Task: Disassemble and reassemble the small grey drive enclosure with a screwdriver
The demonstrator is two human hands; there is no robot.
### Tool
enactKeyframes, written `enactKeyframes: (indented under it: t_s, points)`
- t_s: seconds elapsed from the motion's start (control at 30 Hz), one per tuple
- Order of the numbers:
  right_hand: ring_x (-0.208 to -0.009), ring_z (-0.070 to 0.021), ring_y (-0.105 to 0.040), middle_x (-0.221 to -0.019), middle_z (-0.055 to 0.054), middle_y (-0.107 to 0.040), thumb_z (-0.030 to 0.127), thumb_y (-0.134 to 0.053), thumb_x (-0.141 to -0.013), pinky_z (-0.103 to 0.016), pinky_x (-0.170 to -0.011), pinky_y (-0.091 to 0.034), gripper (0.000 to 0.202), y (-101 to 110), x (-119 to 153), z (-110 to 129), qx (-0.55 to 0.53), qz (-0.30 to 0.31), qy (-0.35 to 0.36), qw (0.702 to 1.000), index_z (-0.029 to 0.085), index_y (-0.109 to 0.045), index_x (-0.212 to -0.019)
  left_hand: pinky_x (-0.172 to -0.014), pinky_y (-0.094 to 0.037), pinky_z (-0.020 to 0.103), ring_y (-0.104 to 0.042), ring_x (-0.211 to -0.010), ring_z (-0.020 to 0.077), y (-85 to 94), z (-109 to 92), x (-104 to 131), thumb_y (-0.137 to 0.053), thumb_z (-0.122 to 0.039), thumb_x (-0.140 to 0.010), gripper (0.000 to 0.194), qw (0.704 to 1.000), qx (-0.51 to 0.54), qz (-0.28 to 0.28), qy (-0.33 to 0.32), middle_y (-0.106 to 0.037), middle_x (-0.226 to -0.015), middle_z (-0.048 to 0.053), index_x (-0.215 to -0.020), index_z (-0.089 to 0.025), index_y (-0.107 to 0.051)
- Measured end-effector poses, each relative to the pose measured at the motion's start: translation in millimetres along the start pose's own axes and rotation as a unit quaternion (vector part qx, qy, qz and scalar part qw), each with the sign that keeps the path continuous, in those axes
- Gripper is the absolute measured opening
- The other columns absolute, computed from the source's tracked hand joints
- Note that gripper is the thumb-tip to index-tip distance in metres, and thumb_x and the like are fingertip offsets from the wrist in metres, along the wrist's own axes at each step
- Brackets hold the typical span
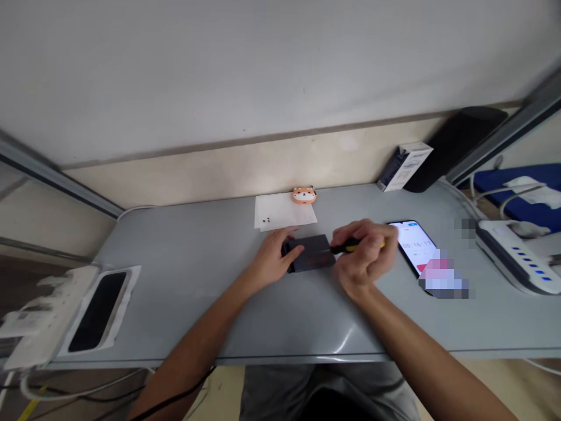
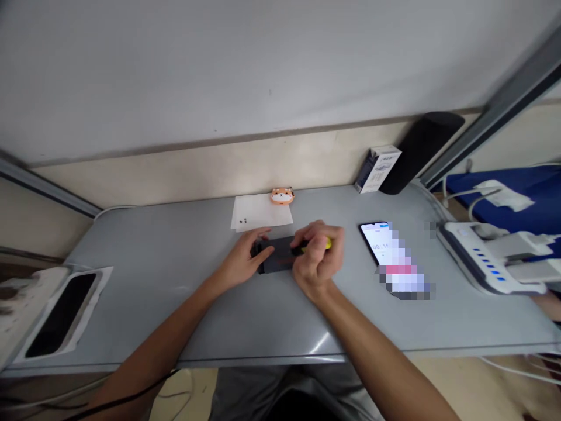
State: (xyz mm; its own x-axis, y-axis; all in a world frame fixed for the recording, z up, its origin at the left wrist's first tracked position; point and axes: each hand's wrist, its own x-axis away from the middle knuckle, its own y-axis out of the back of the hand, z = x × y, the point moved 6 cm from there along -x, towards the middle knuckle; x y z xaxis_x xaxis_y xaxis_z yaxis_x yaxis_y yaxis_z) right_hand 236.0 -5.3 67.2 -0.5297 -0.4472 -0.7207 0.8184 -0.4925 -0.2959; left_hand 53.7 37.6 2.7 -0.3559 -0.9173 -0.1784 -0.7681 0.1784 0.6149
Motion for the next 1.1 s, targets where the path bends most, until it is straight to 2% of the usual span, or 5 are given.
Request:
enactKeyframes:
  t_s: [0.2, 0.33, 0.53, 0.83, 1.1]
  points:
    - [-0.048, -0.0124, -0.056, -0.062, 0.006, -0.055, 0.040, -0.040, -0.110, -0.027, -0.049, -0.043, 0.027, -22, 26, 4, 0.012, 0.148, -0.005, 0.989, 0.025, -0.047, -0.088, -0.111, -0.051, 0.045, -0.060, -0.129, 0.0257, 9.7, 1, 3, -0.064, -0.029, -0.096, 0.054, 0.993, 0.020, 0.113, -0.010, -0.058, -0.148, 0.010, -0.148, -0.029, -0.048]
    - [-0.047, -0.0120, -0.054, -0.059, 0.007, -0.054, 0.042, -0.041, -0.110, -0.027, -0.049, -0.041, 0.029, -14, 11, -4, 0.049, 0.129, -0.018, 0.990, 0.025, -0.046, -0.086, -0.113, -0.049, 0.048, -0.056, -0.132, 0.0272, 16.1, -4, 5, -0.062, -0.025, -0.094, 0.060, 0.988, -0.015, 0.155, -0.015, -0.057, -0.148, 0.008, -0.151, -0.032, -0.045]
    - [-0.045, -0.0118, -0.051, -0.055, 0.007, -0.054, 0.046, -0.042, -0.109, -0.028, -0.050, -0.040, 0.033, -1, -14, -20, 0.105, 0.083, -0.075, 0.988, 0.025, -0.047, -0.085, -0.109, -0.050, 0.047, -0.058, -0.121, 0.0287, 19.6, -10, 2, -0.061, -0.013, -0.083, 0.048, 0.986, -0.092, 0.137, -0.029, -0.064, -0.121, 0.008, -0.130, -0.024, -0.060]
    - [-0.046, -0.0123, -0.051, -0.058, 0.008, -0.051, 0.056, -0.040, -0.107, -0.028, -0.050, -0.042, 0.039, 5, -20, -30, 0.082, 0.033, -0.120, 0.989, 0.026, -0.045, -0.082, -0.108, -0.051, 0.047, -0.058, -0.118, 0.0279, 30.9, -10, -4, -0.050, -0.006, -0.087, 0.038, 0.970, -0.214, 0.089, -0.071, -0.066, -0.113, 0.008, -0.119, -0.021, -0.064]
    - [-0.050, -0.0128, -0.053, -0.062, 0.007, -0.055, 0.050, -0.039, -0.109, -0.029, -0.055, -0.043, 0.032, -11, 5, -22, 0.059, 0.072, -0.082, 0.992, 0.026, -0.045, -0.088, -0.116, -0.046, 0.052, -0.057, -0.128, 0.0316, 22.0, -32, 1, -0.069, -0.032, -0.094, 0.040, 0.969, -0.185, 0.110, -0.120, -0.063, -0.134, 0.011, -0.132, -0.025, -0.063]
